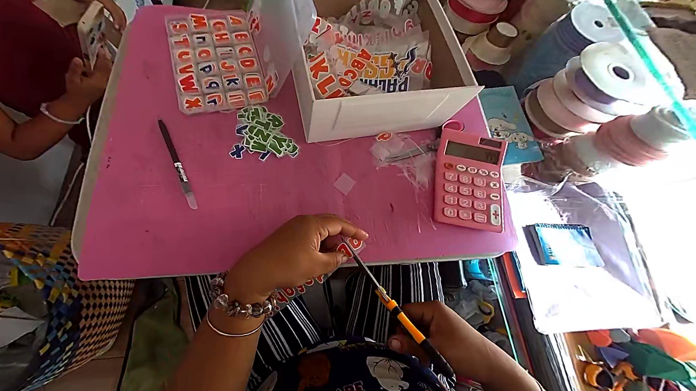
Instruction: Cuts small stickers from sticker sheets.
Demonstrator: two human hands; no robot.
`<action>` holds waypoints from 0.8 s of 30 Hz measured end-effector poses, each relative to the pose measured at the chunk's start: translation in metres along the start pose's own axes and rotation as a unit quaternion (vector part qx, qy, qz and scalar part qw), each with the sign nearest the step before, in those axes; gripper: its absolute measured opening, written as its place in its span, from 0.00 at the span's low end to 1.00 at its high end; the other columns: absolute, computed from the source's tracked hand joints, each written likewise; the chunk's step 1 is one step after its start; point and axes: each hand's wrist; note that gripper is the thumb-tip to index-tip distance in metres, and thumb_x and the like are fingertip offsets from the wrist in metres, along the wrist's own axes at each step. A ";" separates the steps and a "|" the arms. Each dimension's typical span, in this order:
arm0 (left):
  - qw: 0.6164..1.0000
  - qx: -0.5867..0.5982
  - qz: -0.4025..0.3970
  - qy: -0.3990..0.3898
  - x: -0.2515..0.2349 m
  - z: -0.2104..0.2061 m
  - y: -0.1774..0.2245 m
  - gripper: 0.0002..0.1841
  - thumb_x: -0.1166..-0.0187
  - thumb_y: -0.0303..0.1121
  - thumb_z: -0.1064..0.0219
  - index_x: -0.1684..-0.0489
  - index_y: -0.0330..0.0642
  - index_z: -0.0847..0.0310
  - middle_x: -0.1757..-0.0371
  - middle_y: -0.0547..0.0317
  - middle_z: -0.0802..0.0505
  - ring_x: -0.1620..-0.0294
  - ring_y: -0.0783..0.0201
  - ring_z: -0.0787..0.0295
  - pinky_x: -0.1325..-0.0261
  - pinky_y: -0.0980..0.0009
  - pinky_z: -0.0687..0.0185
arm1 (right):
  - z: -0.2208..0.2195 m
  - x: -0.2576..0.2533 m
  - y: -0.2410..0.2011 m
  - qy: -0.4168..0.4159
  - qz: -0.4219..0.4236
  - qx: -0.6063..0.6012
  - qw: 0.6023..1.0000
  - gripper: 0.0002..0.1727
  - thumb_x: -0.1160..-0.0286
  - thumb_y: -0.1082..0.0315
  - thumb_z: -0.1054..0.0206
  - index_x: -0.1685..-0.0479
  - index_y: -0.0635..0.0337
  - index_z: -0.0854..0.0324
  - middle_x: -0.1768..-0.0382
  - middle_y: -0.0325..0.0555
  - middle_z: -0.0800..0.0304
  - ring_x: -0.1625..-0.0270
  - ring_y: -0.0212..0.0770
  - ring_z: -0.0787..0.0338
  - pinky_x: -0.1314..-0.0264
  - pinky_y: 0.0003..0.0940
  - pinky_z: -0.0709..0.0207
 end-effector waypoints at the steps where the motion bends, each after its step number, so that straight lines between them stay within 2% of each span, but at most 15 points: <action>1: 1.000 -0.001 -0.003 -0.003 0.000 0.000 -0.001 0.17 0.20 0.26 0.33 0.33 0.47 0.15 0.38 0.65 0.11 0.61 0.84 0.17 0.57 0.87 0.20 | 0.000 0.000 0.000 0.001 0.000 0.000 1.000 0.19 0.36 0.47 0.19 0.75 0.49 0.18 0.85 0.26 0.21 0.84 0.21 0.23 0.80 0.18 0.28; 6: 1.000 0.000 -0.003 -0.008 0.000 0.001 -0.001 0.17 0.19 0.27 0.33 0.33 0.48 0.15 0.38 0.65 0.11 0.62 0.85 0.17 0.60 0.87 0.21 | 0.000 -0.001 0.000 0.005 -0.007 -0.006 1.000 0.19 0.37 0.48 0.19 0.75 0.49 0.19 0.85 0.26 0.21 0.84 0.21 0.23 0.80 0.18 0.28; 13: 1.000 0.002 -0.007 -0.004 0.000 0.000 -0.002 0.18 0.19 0.26 0.33 0.32 0.46 0.15 0.36 0.66 0.12 0.60 0.85 0.16 0.56 0.87 0.19 | -0.001 0.000 0.001 0.005 -0.006 -0.013 1.000 0.19 0.38 0.47 0.18 0.75 0.48 0.19 0.85 0.25 0.21 0.84 0.21 0.22 0.80 0.18 0.28; 24: 1.000 0.006 -0.007 0.000 0.001 0.000 -0.002 0.18 0.19 0.26 0.33 0.33 0.46 0.15 0.36 0.65 0.12 0.61 0.85 0.16 0.56 0.87 0.19 | 0.000 0.001 0.002 0.005 -0.003 -0.006 1.000 0.20 0.38 0.46 0.18 0.75 0.49 0.19 0.85 0.26 0.21 0.84 0.21 0.22 0.80 0.18 0.28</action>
Point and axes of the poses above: each hand's wrist, its own x-axis away from the middle knuckle, its own z-axis out of the back of the hand, y = z × x
